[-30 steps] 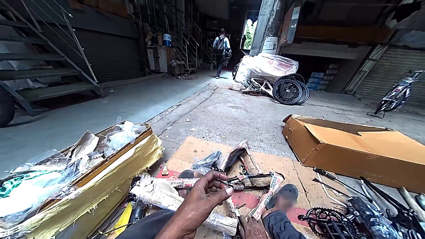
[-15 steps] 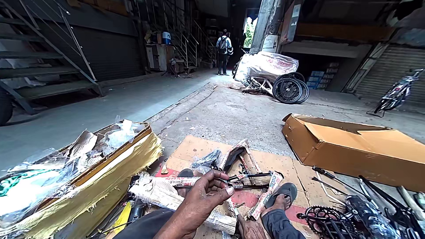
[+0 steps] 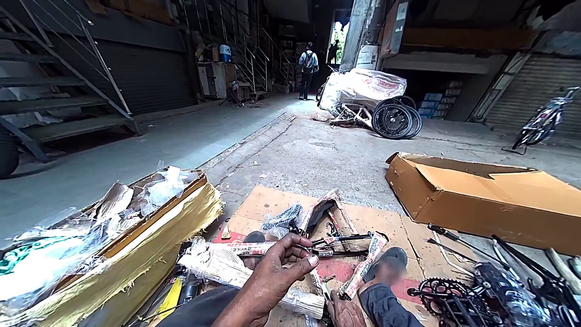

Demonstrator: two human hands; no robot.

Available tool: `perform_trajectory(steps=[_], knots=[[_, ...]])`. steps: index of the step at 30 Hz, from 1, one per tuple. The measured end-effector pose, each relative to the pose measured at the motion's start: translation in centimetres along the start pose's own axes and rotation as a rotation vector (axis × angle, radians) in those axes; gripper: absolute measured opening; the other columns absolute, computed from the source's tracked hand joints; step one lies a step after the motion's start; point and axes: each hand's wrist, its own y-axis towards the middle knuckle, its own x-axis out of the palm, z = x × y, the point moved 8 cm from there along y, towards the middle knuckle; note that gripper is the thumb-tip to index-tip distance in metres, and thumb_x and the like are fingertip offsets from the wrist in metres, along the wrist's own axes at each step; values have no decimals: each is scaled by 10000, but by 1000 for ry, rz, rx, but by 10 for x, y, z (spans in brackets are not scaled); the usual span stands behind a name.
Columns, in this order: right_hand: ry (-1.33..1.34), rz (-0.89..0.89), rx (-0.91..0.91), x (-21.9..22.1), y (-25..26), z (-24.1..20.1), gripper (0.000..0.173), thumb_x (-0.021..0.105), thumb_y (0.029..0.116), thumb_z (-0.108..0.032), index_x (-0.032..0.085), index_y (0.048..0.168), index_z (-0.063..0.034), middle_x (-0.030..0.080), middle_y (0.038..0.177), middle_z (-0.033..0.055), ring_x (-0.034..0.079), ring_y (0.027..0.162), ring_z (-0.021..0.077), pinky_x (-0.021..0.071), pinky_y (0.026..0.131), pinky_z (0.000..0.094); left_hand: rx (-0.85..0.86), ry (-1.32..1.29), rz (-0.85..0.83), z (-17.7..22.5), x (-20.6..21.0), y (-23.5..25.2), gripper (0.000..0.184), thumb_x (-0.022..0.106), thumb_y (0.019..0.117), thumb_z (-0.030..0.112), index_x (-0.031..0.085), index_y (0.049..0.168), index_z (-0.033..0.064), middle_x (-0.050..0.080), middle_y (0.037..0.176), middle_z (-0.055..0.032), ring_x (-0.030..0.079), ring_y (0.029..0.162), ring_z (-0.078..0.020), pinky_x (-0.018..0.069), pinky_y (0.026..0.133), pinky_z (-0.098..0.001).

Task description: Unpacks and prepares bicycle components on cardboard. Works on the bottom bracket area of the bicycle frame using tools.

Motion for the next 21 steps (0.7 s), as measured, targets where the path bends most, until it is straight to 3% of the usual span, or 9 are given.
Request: perform_trajectory(steps=[2, 4, 6, 9, 11, 14, 17, 19, 21], knots=[[-82, 21, -154, -1, -3, -8, 505, 375, 1068, -378, 520, 1467, -104, 669, 1213, 240, 634, 1172, 419, 491, 982, 575, 14, 3, 4, 1, -3, 1, 417, 750, 928, 257, 620, 1268, 54, 676, 1073, -134, 680, 966, -263, 599, 844, -391], [-140, 75, -278, 1, -4, -14, 449, 414, 1054, -301, 550, 1442, -121, 655, 1227, 247, 619, 1184, 428, 476, 1000, 577, 14, -7, 5, 2, -3, 0, 402, 752, 929, 254, 624, 1256, 57, 675, 1082, -140, 677, 978, -270, 596, 856, -398], [-101, 46, -163, -1, 0, -11, 430, 369, 1064, -319, 569, 1400, -142, 720, 1062, 205, 695, 1040, 397, 532, 904, 556, 7, -9, -4, 1, -1, 0, 402, 752, 929, 260, 623, 1256, 63, 676, 1088, -134, 675, 988, -270, 592, 867, -401], [6, -15, 91, -4, 6, -2, 501, 319, 1054, -430, 603, 1315, -110, 741, 1041, 189, 719, 1037, 374, 556, 870, 554, 9, -6, -13, 1, 0, 0, 419, 749, 934, 252, 614, 1277, 54, 674, 1076, -133, 675, 976, -266, 593, 857, -402], [-46, -26, 9, -5, 2, -7, 524, 334, 1068, -436, 544, 1402, -93, 719, 1118, 207, 693, 1096, 387, 537, 912, 553, 9, -7, -8, 1, -2, 0, 416, 746, 933, 246, 612, 1276, 53, 675, 1071, -134, 675, 971, -266, 592, 852, -400], [-138, 17, -206, -1, -4, -15, 472, 426, 1045, -294, 529, 1463, -99, 620, 1289, 268, 584, 1233, 439, 450, 1025, 587, 11, 1, -5, 3, -1, 0, 422, 755, 927, 266, 619, 1268, 58, 672, 1089, -138, 677, 984, -275, 598, 859, -404], [-70, 5, -49, -1, 2, -6, 454, 334, 1070, -354, 569, 1384, -125, 733, 1057, 192, 710, 1039, 384, 544, 890, 555, 4, 3, -25, 3, 4, -2, 419, 754, 930, 270, 623, 1271, 64, 675, 1094, -130, 677, 995, -267, 596, 868, -402], [-3, -45, 78, -3, 6, 2, 515, 321, 1061, -449, 586, 1340, -107, 737, 1056, 195, 713, 1046, 387, 551, 882, 558, 3, 5, -26, 3, 6, -2, 418, 745, 938, 254, 612, 1282, 57, 676, 1093, -123, 678, 994, -259, 599, 863, -399], [-53, -50, 1, -4, 2, -4, 547, 346, 1067, -466, 531, 1422, -94, 714, 1134, 214, 687, 1105, 399, 534, 920, 565, -2, 5, -16, 1, 2, -2, 415, 742, 940, 245, 612, 1285, 56, 677, 1086, -123, 678, 985, -257, 597, 857, -395]])
